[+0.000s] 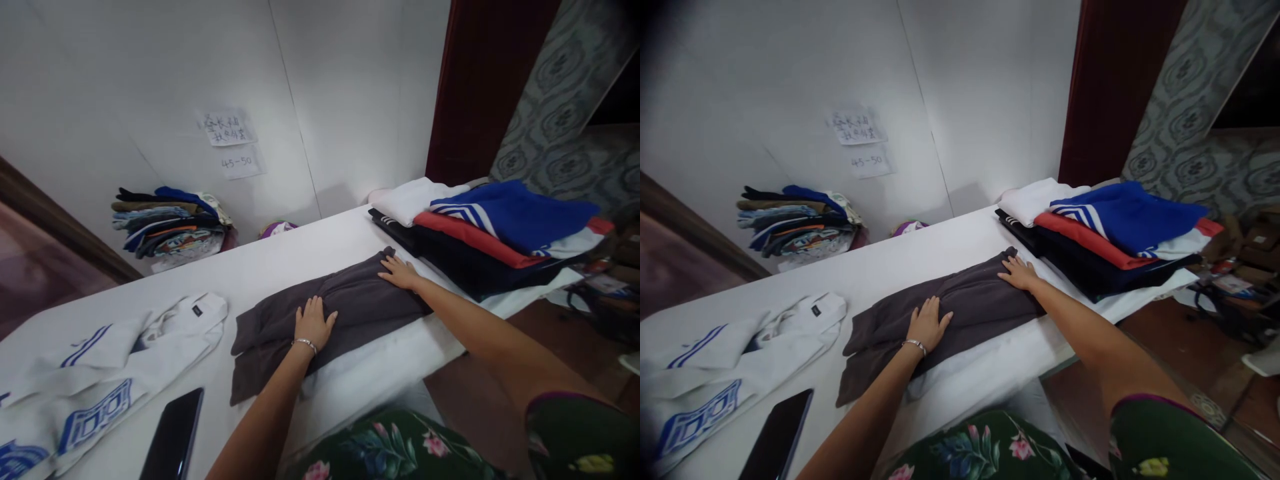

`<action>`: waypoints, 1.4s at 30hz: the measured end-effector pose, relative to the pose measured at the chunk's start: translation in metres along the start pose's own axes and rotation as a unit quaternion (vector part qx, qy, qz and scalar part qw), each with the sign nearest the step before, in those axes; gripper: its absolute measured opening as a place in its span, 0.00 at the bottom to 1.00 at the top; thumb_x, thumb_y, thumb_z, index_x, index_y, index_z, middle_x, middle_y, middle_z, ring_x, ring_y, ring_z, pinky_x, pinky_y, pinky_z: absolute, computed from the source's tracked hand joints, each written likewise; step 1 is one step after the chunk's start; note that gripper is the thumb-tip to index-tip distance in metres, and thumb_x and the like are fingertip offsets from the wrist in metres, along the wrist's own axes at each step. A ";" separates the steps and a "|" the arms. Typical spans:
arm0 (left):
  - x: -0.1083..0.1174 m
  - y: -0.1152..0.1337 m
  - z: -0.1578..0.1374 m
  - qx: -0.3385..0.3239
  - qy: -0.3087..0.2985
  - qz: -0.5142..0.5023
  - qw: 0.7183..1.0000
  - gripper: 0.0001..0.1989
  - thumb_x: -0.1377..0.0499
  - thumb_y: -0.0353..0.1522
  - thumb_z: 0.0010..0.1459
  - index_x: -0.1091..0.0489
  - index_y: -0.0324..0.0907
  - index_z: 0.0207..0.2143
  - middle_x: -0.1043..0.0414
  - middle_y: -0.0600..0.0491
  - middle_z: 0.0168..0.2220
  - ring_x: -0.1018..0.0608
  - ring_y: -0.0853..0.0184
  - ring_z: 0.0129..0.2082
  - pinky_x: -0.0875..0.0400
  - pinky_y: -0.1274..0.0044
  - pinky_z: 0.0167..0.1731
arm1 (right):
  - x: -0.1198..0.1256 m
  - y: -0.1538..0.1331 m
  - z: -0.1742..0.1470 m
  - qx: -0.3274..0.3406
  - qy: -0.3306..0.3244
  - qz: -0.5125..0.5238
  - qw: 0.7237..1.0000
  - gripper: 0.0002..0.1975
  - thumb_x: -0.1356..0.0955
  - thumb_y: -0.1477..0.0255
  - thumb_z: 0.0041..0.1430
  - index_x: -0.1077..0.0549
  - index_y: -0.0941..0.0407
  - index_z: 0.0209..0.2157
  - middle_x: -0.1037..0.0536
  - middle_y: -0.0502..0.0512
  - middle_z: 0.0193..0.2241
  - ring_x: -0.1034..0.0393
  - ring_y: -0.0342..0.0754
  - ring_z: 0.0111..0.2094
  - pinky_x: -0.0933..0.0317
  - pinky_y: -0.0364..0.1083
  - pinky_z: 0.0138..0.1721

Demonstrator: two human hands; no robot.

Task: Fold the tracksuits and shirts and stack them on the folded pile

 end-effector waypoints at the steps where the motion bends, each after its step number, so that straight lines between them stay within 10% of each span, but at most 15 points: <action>1: 0.000 0.001 0.000 0.000 0.000 0.002 1.000 0.30 0.56 0.45 0.62 0.44 0.35 0.60 0.47 0.40 0.63 0.45 0.55 0.63 0.51 0.59 0.60 | 0.003 0.003 0.004 -0.002 0.012 0.013 1.000 0.26 0.38 0.58 0.60 0.34 0.54 0.57 0.41 0.59 0.61 0.51 0.57 0.63 0.56 0.60 0.60; 9: -0.002 -0.001 0.000 -0.002 0.008 0.011 1.000 0.30 0.56 0.44 0.62 0.44 0.35 0.60 0.47 0.40 0.63 0.43 0.56 0.63 0.50 0.59 0.59 | 0.039 0.016 0.054 -0.034 0.076 0.069 0.994 0.23 0.39 0.74 0.59 0.35 0.60 0.57 0.33 0.61 0.56 0.40 0.50 0.57 0.45 0.49 0.57; 15: -0.006 -0.004 0.000 0.002 0.002 0.010 1.000 0.30 0.56 0.44 0.62 0.45 0.35 0.61 0.47 0.41 0.63 0.44 0.57 0.63 0.50 0.60 0.60 | 0.023 0.027 0.074 -0.079 0.035 0.088 0.992 0.16 0.33 0.73 0.54 0.25 0.59 0.46 0.21 0.58 0.37 0.26 0.48 0.34 0.33 0.45 0.38; 25: -0.005 -0.003 0.001 0.001 0.005 0.004 1.000 0.29 0.55 0.44 0.62 0.44 0.37 0.61 0.47 0.42 0.63 0.44 0.57 0.63 0.49 0.60 0.60 | 0.022 0.038 0.077 -0.132 0.053 0.114 0.983 0.26 0.29 0.65 0.50 0.28 0.60 0.51 0.25 0.63 0.46 0.28 0.53 0.44 0.36 0.46 0.44; 42: 0.017 0.005 0.000 -0.019 0.068 -0.005 0.998 0.30 0.51 0.43 0.61 0.45 0.37 0.61 0.56 0.41 0.66 0.48 0.53 0.64 0.47 0.56 0.58 | 0.040 0.096 -0.147 -0.044 0.082 0.325 0.941 0.32 0.30 0.63 0.49 0.35 0.55 0.57 0.31 0.57 0.55 0.35 0.55 0.54 0.42 0.54 0.56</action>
Point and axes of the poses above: each hand's wrist, its own z-axis towards the middle knuckle, its own x-axis out of the back of the hand, y = z × x, the point moved 7 cm from there along z, towards the middle knuckle
